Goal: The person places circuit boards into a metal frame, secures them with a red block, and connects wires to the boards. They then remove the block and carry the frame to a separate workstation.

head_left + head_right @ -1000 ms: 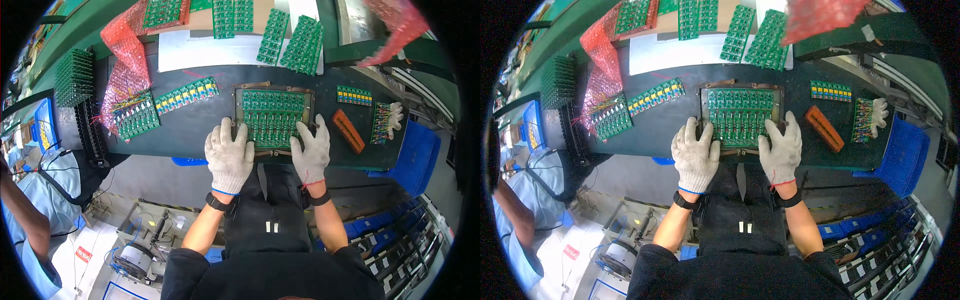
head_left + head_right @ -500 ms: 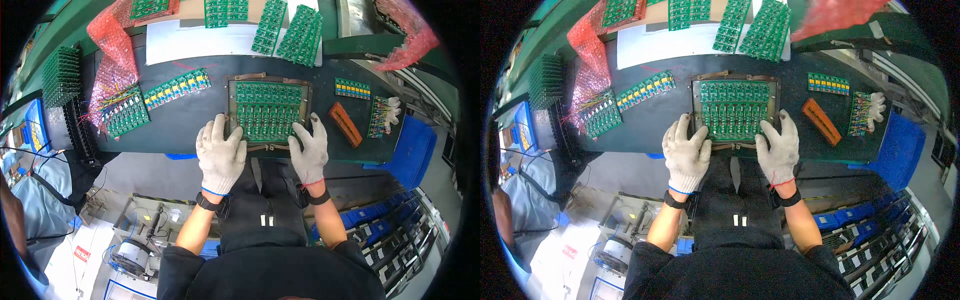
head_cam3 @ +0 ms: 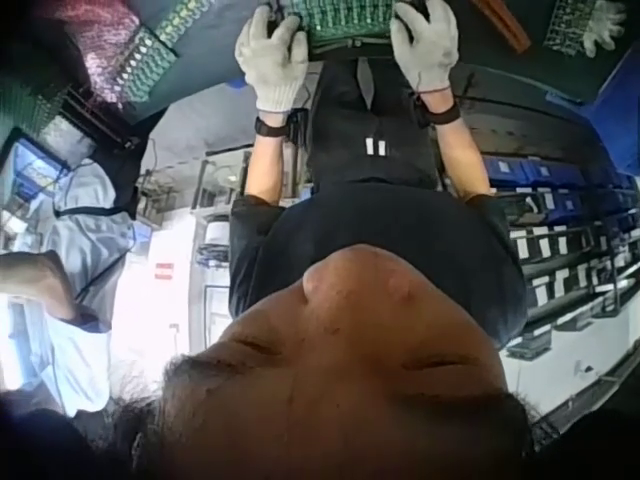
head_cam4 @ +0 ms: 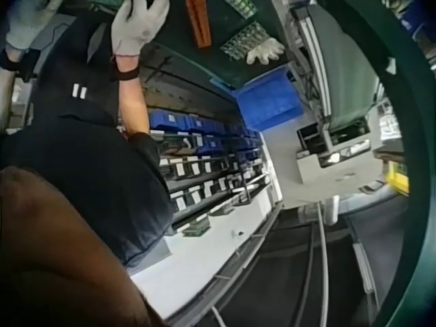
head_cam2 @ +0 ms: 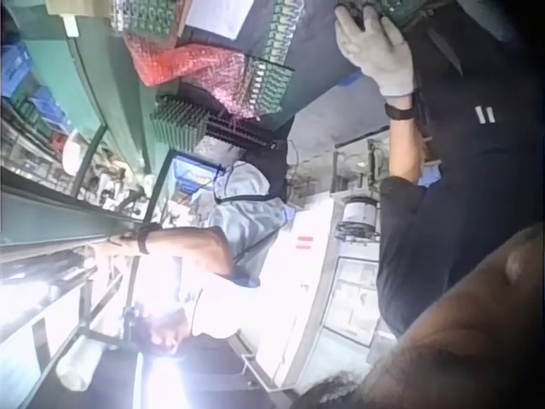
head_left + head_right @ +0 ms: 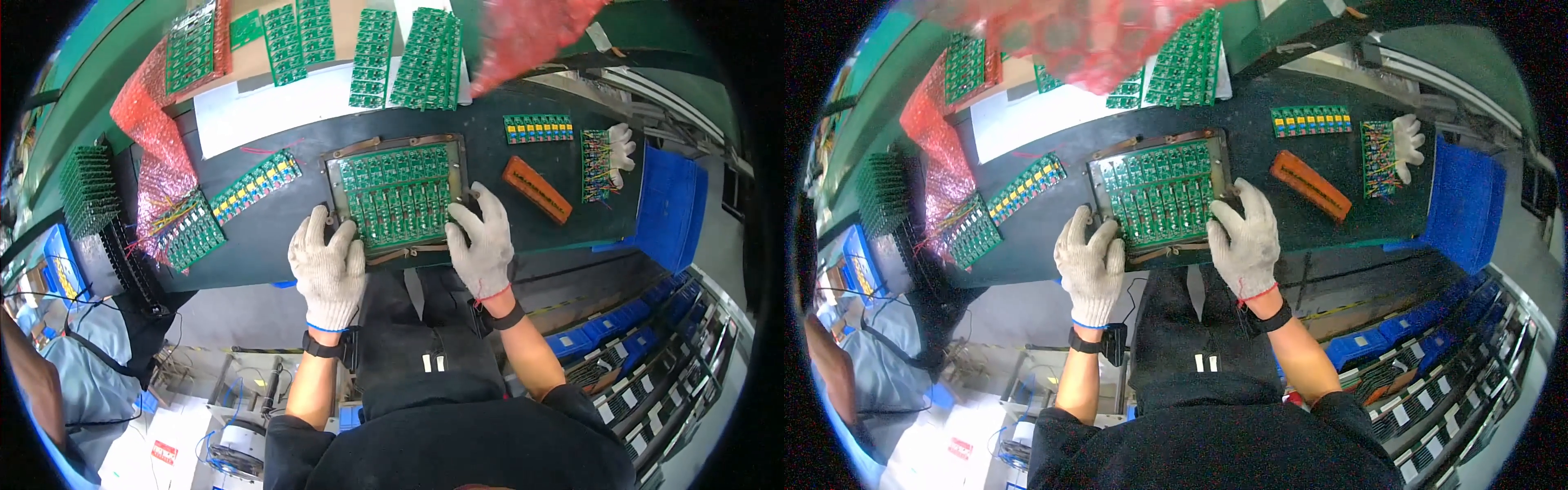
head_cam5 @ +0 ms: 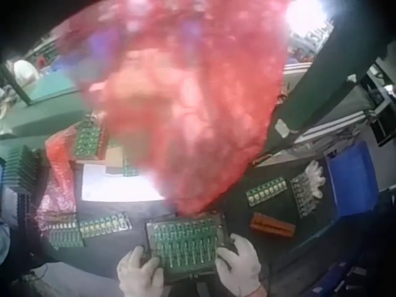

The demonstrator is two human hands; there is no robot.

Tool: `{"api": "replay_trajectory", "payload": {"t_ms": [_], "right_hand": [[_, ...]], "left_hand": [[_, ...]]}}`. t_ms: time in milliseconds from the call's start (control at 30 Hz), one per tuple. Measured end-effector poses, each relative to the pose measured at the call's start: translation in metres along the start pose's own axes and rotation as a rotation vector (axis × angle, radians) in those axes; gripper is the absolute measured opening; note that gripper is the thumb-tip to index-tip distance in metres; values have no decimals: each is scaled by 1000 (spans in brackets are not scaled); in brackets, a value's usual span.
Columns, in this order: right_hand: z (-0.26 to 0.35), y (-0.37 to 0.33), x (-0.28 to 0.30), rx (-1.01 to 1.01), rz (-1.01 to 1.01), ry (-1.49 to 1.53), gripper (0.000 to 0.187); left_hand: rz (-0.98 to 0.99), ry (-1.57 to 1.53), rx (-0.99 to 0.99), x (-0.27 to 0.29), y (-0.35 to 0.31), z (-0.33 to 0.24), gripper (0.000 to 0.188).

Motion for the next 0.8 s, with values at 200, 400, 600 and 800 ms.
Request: {"api": "replay_trajectory", "payload": {"t_ms": [200, 400, 600, 800], "right_hand": [[2, 9, 0, 21, 13, -10, 25], [1, 9, 6, 47, -7, -3, 27], [-21, 3, 32, -72, -269, 193, 24], [-39, 22, 11, -277, -212, 340, 20]], "left_hand": [[-16, 64, -33, -4, 2, -5, 30], [-45, 34, -29, 1, 3, 2, 30], [-307, -166, 74, 30, 6, 18, 22], [-61, -152, 323, 14, 33, 25, 13]]}}
Point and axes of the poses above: each hand's wrist, its own y-axis towards the middle knuckle, its own x-axis out of the back of the hand, z = x × y, the point moved 10 cm from there along y, towards the middle knuckle, and after that the axes turned 4 degrees about -z, right-handed, at the moved point
